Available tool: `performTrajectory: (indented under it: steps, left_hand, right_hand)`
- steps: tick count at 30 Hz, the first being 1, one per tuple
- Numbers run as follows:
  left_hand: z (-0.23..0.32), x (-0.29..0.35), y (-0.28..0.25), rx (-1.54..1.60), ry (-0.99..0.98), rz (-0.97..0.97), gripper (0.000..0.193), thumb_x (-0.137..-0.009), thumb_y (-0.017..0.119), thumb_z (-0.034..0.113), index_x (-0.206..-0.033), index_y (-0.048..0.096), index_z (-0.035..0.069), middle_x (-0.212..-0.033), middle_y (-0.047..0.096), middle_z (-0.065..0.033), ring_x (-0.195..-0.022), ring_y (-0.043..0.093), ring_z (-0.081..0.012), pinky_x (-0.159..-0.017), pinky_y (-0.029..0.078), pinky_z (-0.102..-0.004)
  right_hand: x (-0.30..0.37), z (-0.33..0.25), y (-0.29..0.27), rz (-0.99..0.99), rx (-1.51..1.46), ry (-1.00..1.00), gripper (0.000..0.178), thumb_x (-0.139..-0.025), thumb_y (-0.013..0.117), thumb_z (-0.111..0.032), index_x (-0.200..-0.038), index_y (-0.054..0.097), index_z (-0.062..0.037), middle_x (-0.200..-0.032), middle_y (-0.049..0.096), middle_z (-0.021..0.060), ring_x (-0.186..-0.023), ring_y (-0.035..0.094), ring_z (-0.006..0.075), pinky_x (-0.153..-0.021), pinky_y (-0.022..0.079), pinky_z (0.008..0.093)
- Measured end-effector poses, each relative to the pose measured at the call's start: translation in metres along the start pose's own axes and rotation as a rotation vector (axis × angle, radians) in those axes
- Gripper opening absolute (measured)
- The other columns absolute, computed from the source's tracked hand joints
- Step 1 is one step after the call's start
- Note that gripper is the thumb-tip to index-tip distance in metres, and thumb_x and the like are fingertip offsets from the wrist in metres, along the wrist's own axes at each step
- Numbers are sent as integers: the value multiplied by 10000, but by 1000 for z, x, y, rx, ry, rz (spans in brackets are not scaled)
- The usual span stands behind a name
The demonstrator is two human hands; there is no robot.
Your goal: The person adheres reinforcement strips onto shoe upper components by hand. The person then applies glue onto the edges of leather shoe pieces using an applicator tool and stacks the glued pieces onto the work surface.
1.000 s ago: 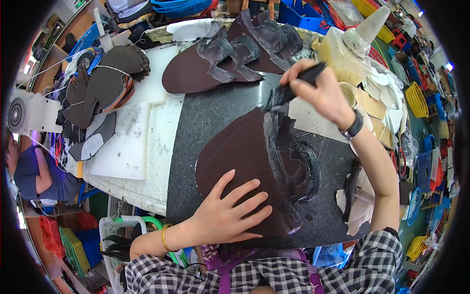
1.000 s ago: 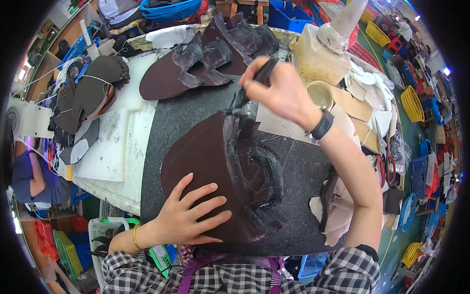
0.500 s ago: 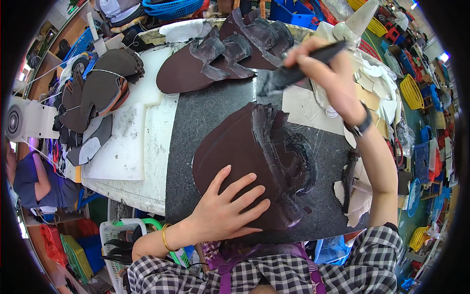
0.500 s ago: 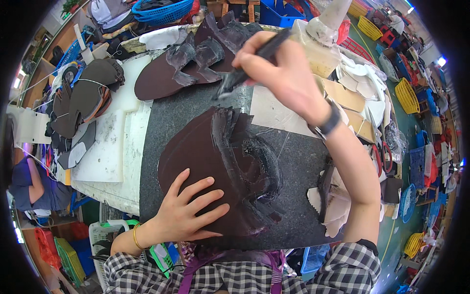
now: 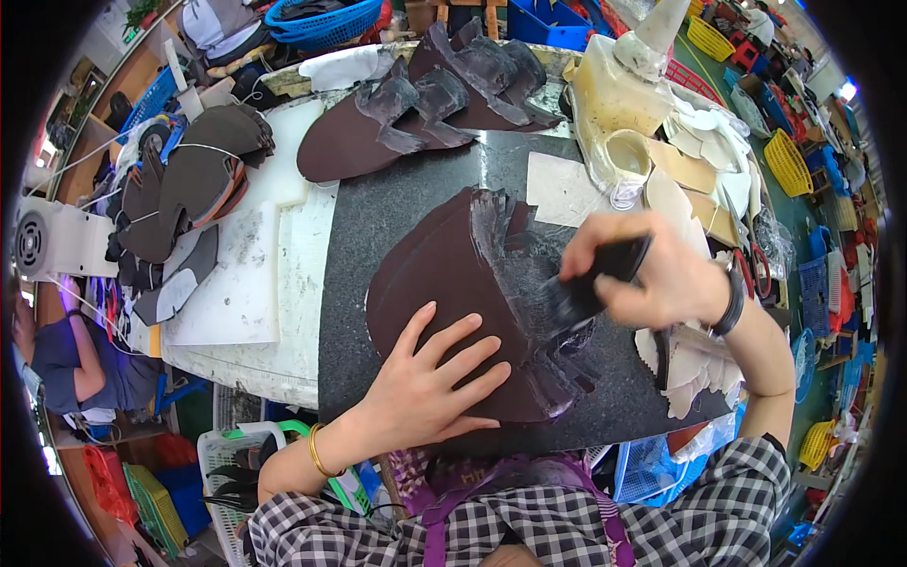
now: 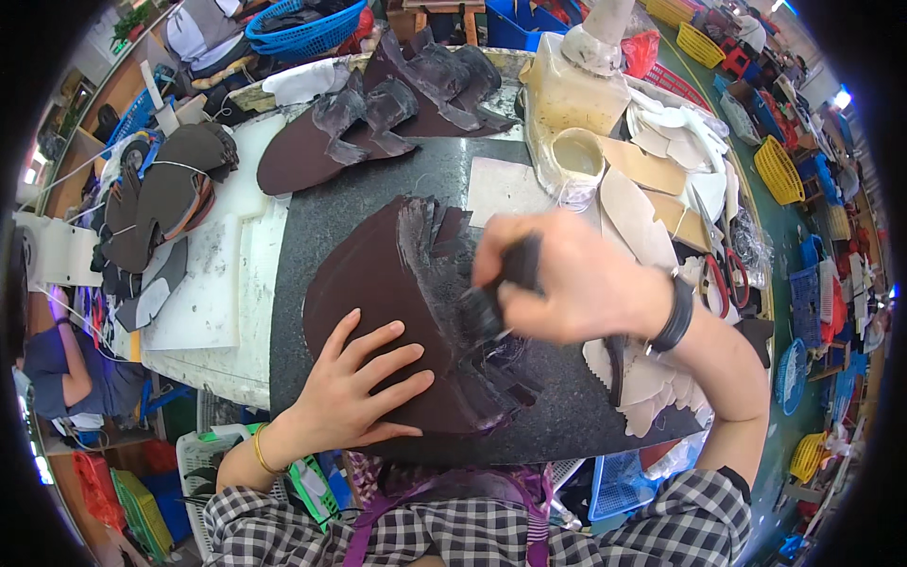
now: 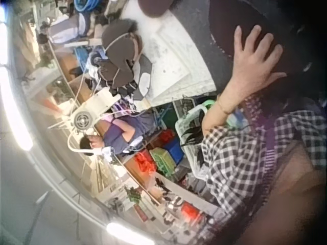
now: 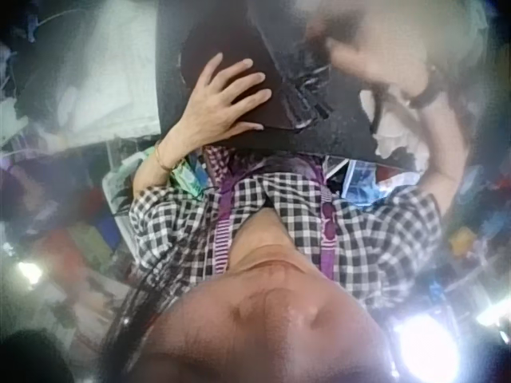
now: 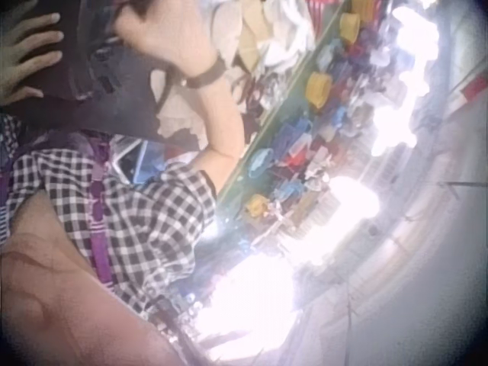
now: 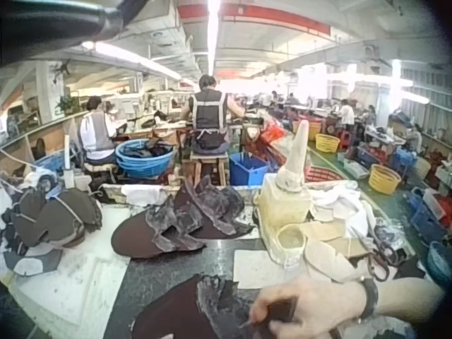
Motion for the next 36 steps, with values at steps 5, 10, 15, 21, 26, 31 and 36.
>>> performTrajectory:
  steps: [5, 10, 15, 21, 26, 31, 36]
  left_hand:
    - [4, -2, 0, -9, -12, -22, 589, -677, 761, 467, -1169, 634, 169, -1269, 550, -70, -1282, 447, -324, -1072, 282, -597]
    - [12, 0, -1, -76, -27, -31, 603, -669, 776, 397, -1193, 618, 143, -1282, 544, -88, -1294, 435, -336, -1066, 319, -559]
    - [17, -5, -6, -100, 1, -91, 556, -691, 738, 158, -1224, 591, 109, -1292, 547, -105, -1287, 447, -346, -1068, 346, -506]
    - [-64, 36, -7, 1434, -919, 624, 280, -950, 518, 68, -1217, 541, -12, -1181, 616, -104, -1053, 617, -233, -987, 457, -376]
    - [-125, 50, -80, 923, -557, 1100, 360, -976, 513, 119, -1300, 469, -31, -1233, 587, -142, -1081, 602, -224, -956, 477, -376]
    - [-173, 45, -107, -497, -296, 693, 575, -695, 482, -139, -1239, 563, 25, -1257, 579, -154, -1205, 527, -339, -1030, 411, -432]
    - [-209, 26, -59, -713, -186, 421, 450, -813, 524, 50, -1263, 538, 52, -1297, 546, -103, -1240, 488, -295, -1049, 377, -456]
  right_hand:
    - [16, -8, -9, 29, 104, -53, 150, -681, 587, -64, -821, 609, -17, -736, 643, 114, -672, 639, 239, -648, 510, 336]
    - [-16, 8, -38, 342, -164, -78, 158, -739, 534, -138, -788, 613, -10, -696, 606, 63, -668, 573, 142, -625, 456, 289]
    - [-8, 44, -78, 459, -145, 34, 138, -749, 520, -122, -833, 576, -28, -789, 590, 30, -681, 539, 120, -631, 431, 274]
    - [20, -39, 42, -603, 240, 112, 640, -789, 557, -343, -1298, 504, 41, -572, 578, 196, -572, 610, 370, -608, 507, 421]
    - [20, -16, 46, -530, 337, 218, 602, -787, 543, -347, -1246, 536, 42, -575, 569, 215, -608, 616, 383, -620, 493, 439]
    - [14, -26, 28, -449, 186, 166, 462, -792, 581, -331, -1099, 609, 13, -558, 550, 186, -558, 599, 341, -581, 475, 409]
    - [20, -18, 8, -334, 136, 194, 440, -808, 582, -303, -1123, 605, 4, -562, 569, 153, -556, 618, 282, -570, 481, 378]
Point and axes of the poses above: each hand's wrist, its own x-axis away from the middle knuckle, its own y-axis out of the palm, z = x × y, the point moved 6 cm from there along -x, towards the middle knuckle
